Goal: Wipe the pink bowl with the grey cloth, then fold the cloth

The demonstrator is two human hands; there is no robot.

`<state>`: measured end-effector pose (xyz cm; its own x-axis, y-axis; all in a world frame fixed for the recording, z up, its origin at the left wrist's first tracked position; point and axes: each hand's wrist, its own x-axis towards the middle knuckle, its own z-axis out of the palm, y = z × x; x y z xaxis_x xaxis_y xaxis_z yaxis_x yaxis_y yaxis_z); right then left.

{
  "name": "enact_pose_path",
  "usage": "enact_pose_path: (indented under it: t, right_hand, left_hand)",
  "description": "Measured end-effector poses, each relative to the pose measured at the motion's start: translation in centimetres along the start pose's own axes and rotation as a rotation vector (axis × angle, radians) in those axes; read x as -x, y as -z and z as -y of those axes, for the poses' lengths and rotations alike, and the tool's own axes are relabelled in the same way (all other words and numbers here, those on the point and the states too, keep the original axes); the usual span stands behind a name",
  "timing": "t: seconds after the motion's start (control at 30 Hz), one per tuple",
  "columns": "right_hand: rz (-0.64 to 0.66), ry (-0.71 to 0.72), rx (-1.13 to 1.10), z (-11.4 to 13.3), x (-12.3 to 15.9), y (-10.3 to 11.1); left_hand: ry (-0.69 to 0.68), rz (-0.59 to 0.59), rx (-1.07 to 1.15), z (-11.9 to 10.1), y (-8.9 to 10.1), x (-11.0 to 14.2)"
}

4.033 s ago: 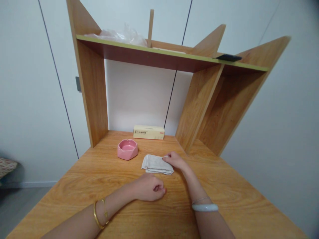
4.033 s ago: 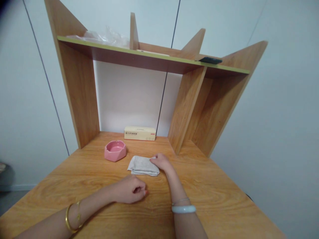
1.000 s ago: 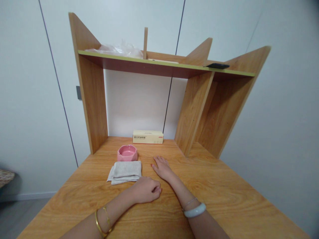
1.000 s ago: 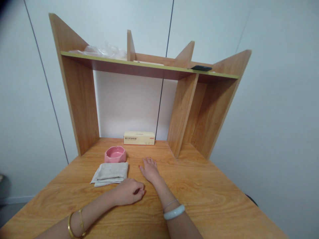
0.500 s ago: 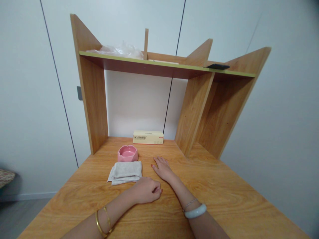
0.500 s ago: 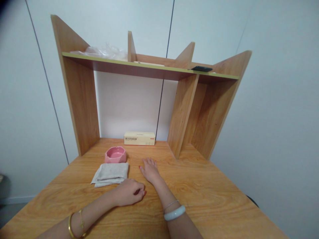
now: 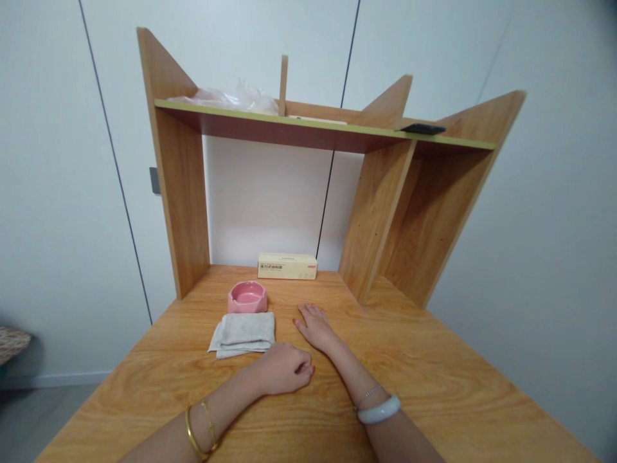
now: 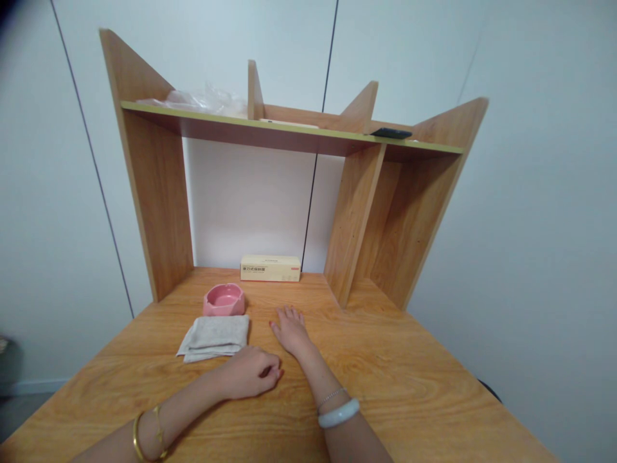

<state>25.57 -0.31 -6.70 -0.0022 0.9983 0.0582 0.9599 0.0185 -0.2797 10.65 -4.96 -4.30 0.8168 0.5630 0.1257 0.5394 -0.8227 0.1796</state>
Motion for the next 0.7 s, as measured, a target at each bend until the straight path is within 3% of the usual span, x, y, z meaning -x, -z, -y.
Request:
enact_pose_path:
  t: [0.7]
  right_hand:
    - [0.005, -0.007, 0.011, 0.12, 0.09, 0.11]
  left_hand:
    - [0.005, 0.008, -0.021, -0.07, 0.11, 0.01]
